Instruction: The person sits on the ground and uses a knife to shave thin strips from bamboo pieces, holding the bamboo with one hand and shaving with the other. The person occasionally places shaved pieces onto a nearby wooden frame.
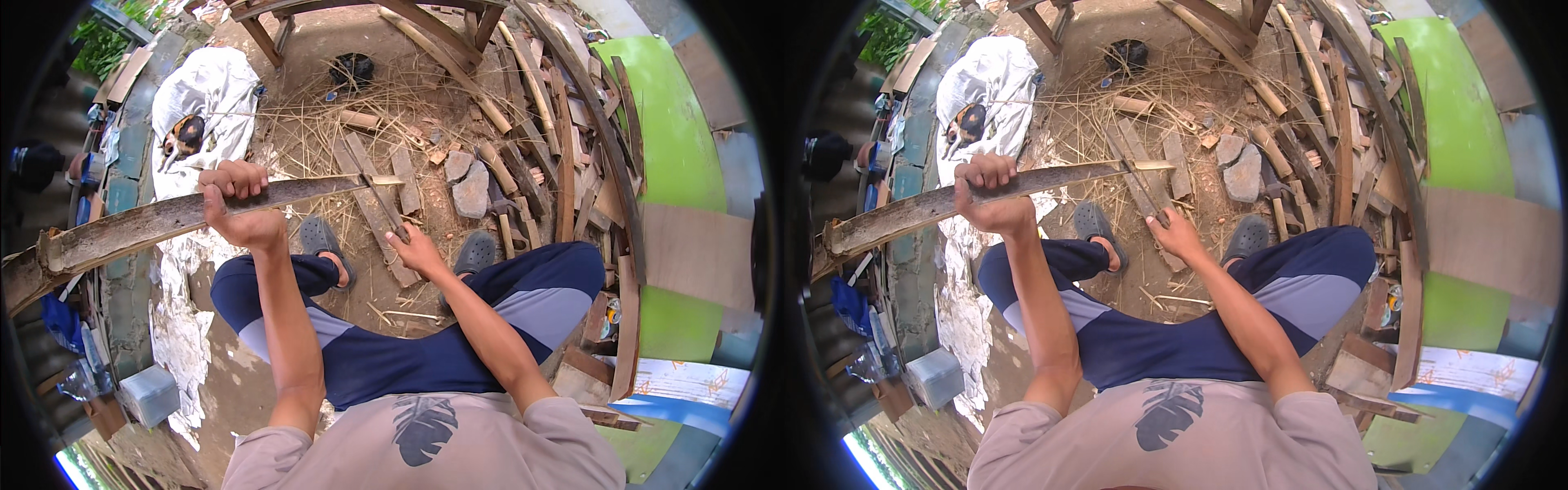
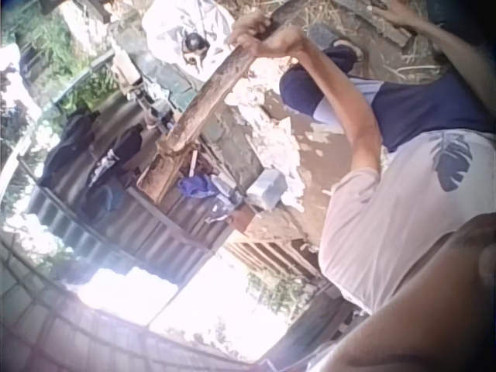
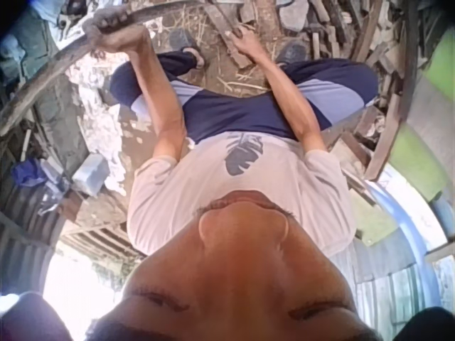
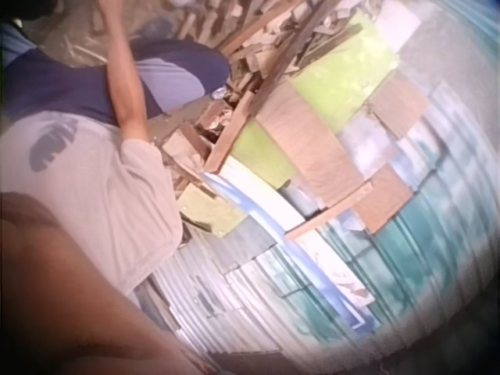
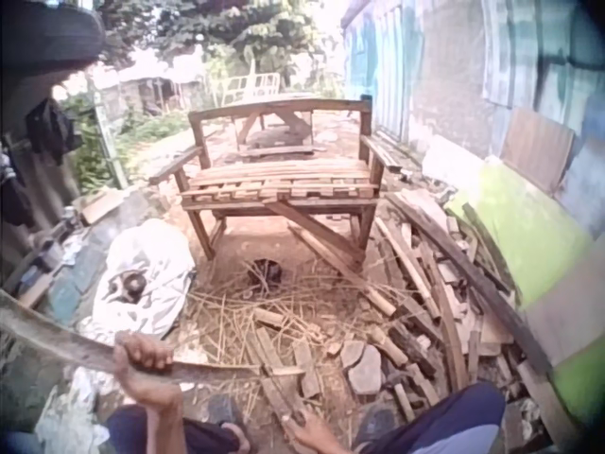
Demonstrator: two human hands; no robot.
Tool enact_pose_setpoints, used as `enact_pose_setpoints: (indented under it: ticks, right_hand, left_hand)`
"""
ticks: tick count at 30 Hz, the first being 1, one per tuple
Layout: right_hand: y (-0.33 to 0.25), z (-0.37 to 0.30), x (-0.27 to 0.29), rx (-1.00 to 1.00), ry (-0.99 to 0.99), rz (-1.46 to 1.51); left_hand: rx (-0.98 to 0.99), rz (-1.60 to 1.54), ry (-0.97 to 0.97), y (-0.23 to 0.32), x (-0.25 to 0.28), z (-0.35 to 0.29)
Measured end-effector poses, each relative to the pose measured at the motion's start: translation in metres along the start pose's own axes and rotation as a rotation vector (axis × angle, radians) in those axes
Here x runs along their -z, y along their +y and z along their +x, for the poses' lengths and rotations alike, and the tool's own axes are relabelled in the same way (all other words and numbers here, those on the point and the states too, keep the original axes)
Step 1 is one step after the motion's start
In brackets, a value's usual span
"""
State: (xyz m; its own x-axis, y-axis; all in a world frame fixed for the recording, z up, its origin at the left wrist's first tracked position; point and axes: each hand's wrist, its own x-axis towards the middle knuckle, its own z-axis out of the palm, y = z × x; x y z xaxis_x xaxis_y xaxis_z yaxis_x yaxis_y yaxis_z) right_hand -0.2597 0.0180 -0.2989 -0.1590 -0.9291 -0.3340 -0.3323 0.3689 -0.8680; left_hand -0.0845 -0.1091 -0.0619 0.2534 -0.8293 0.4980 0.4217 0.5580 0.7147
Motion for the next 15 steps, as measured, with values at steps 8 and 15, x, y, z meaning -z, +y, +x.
enact_pose_setpoints:
  ticks: [8, 15]
  right_hand:
    - [-0.077, -0.019, 0.017, -0.325, -0.197, 0.122]
    - [-0.106, -0.040, 0.011, 0.121, -0.001, -0.113]
  left_hand:
    - [0.072, 0.005, -0.039, 0.000, 0.003, 0.001]
    - [0.074, 0.121, 0.041, 0.002, -0.006, -0.002]
